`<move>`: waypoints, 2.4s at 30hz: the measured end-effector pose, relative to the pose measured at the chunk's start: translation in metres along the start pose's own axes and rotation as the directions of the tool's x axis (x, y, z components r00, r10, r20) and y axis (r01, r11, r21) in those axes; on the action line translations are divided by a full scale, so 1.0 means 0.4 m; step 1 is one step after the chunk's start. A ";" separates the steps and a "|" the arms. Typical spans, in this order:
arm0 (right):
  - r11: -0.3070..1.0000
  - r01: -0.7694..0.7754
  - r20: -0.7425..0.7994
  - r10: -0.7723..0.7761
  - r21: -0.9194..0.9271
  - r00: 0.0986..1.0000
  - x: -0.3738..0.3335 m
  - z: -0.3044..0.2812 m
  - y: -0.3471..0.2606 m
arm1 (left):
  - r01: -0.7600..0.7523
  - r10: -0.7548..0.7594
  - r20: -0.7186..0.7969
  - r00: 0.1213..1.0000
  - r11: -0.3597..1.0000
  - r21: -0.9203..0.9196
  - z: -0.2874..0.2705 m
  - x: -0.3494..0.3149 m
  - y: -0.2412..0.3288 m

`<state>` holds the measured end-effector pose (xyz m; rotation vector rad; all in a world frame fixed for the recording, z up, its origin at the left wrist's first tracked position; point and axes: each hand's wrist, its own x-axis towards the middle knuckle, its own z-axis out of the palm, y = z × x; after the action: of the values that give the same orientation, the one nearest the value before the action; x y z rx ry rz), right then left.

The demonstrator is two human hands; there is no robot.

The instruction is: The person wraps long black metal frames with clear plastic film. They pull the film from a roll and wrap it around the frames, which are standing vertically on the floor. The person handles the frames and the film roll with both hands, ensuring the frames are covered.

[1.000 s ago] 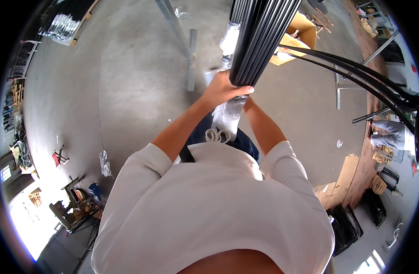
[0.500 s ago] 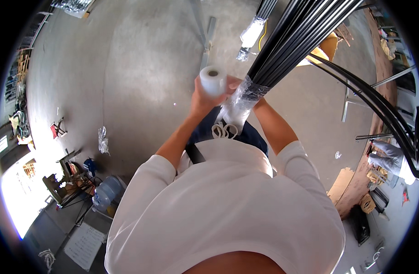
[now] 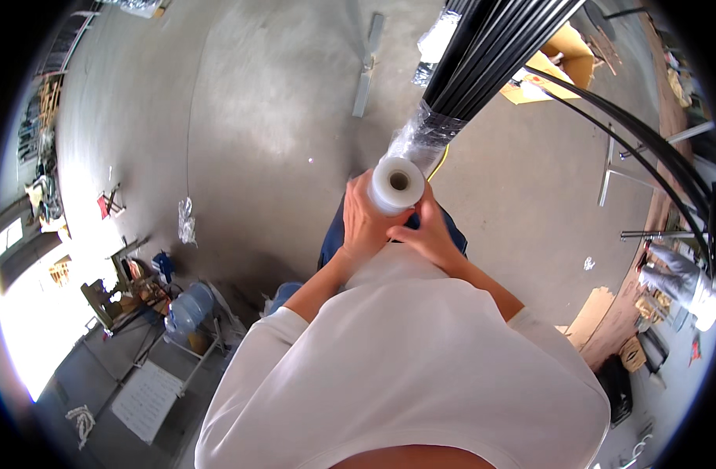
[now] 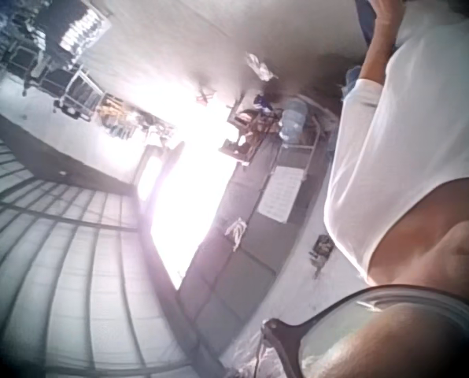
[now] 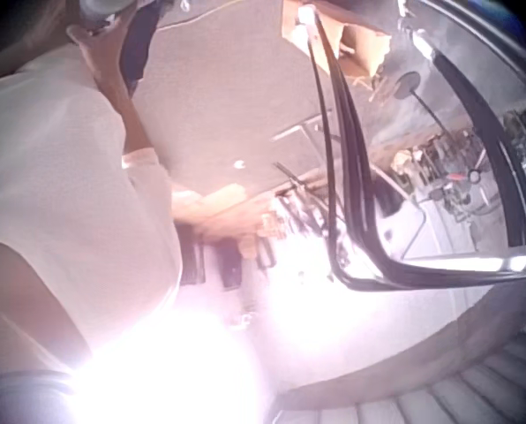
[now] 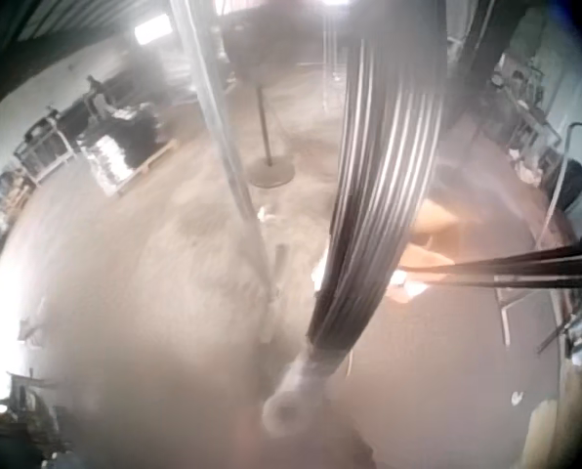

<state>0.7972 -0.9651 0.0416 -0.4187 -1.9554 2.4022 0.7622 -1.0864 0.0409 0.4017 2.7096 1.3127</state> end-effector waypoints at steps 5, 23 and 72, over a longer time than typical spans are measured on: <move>0.963 0.087 -0.264 -0.155 -0.254 0.952 0.004 0.057 0.008 | 0.080 0.056 0.301 0.952 0.903 -0.422 -0.058 0.016 -0.051; 0.938 -0.059 -0.428 -0.099 -0.341 0.899 -0.046 -0.280 0.012 | 0.100 0.231 0.433 0.871 0.781 -0.617 -0.029 0.225 0.136; 0.938 0.014 -0.333 -0.137 -0.347 0.933 -0.278 0.225 -0.032 | -0.045 0.445 0.654 0.613 0.845 -0.533 -0.228 0.113 -0.072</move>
<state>0.8830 -1.0687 0.0921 -0.7109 -2.1588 1.7820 0.6947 -1.1596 0.0760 1.0378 1.5963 1.3725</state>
